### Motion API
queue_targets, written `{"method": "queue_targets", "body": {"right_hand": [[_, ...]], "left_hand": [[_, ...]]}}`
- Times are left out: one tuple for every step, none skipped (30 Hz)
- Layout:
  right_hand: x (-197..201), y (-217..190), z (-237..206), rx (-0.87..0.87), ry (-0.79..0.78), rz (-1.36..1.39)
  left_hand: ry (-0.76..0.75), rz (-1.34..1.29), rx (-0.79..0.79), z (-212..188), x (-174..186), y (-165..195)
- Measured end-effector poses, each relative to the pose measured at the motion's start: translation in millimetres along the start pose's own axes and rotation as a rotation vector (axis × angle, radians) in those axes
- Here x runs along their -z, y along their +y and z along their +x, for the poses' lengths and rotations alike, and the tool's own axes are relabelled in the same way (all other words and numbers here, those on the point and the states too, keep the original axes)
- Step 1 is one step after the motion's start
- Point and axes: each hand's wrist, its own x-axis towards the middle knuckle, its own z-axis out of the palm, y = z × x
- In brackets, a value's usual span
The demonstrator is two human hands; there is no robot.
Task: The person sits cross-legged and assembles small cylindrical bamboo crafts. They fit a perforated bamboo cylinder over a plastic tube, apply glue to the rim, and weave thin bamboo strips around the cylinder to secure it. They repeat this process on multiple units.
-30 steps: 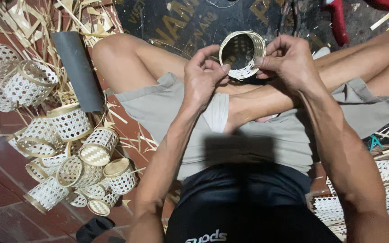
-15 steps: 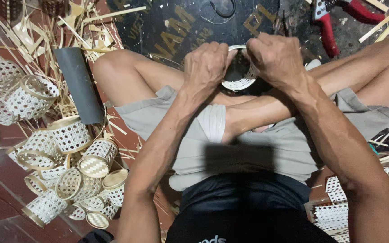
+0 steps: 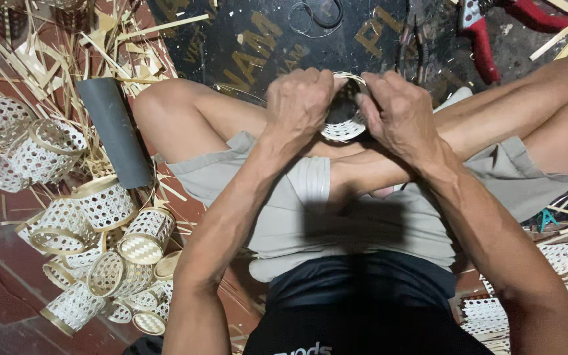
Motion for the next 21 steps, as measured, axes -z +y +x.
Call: {"method": "queue_targets", "body": {"right_hand": [[1,-2,0,0.017,-0.006,-0.027],[2,-3,1,0.033,-0.012,-0.054],[3,-4,1,0.043,-0.012,-0.051],[4,-4,2,0.056,-0.009,-0.05],[5,-4,2,0.071,-0.009,-0.048],[5,-4,2,0.054,-0.016,-0.032],[6,-4,3,0.037,-0.024,-0.014],[6,-4,3,0.027,-0.024,0.0],[5,-3,3,0.028,-0.003,0.008],[5,-2,3,0.026,0.012,0.017],[4,-2,3,0.018,0.015,0.032],[3,-1,2,0.022,0.001,0.018],[2,-1,2,0.025,-0.01,0.002],[1,-1,2,0.034,-0.015,-0.018],[0,-1,1,0.048,-0.015,-0.046],[-1,-1,0,0.059,-0.015,-0.077],[-2,0,-1,0.068,-0.019,-0.099],[-3,0,-2,0.075,-0.022,-0.102],[-3,0,-3,0.086,-0.02,-0.111],[-3,1,-4,0.096,-0.027,-0.115],[-3,2,-5,0.055,-0.017,-0.052]], "left_hand": [[0.003,-0.009,0.001,0,-1,0],[0.005,-0.018,0.002,0,-2,0],[0.012,-0.027,-0.004,-1,-2,0],[0.014,-0.032,-0.008,-1,-2,0],[0.015,-0.037,-0.009,-1,-1,0],[0.01,-0.045,-0.008,-1,1,1],[0.01,-0.051,-0.008,-1,3,1],[0.018,-0.052,-0.014,-1,5,2],[0.035,-0.049,-0.027,0,6,2],[0.051,-0.028,-0.048,2,7,1],[0.057,-0.012,-0.059,2,8,1],[0.055,0.0,-0.065,2,9,1],[0.016,0.014,-0.088,3,8,1],[-0.015,0.031,-0.115,5,7,-1],[-0.038,0.05,-0.149,6,6,-3],[-0.035,0.008,-0.156,8,5,-5],[-0.039,-0.033,-0.157,9,4,-8],[-0.043,-0.07,-0.161,9,4,-10],[-0.054,-0.068,-0.157,9,3,-11],[-0.07,-0.066,-0.145,8,3,-11],[-0.091,-0.066,-0.129,5,4,-10]]}}
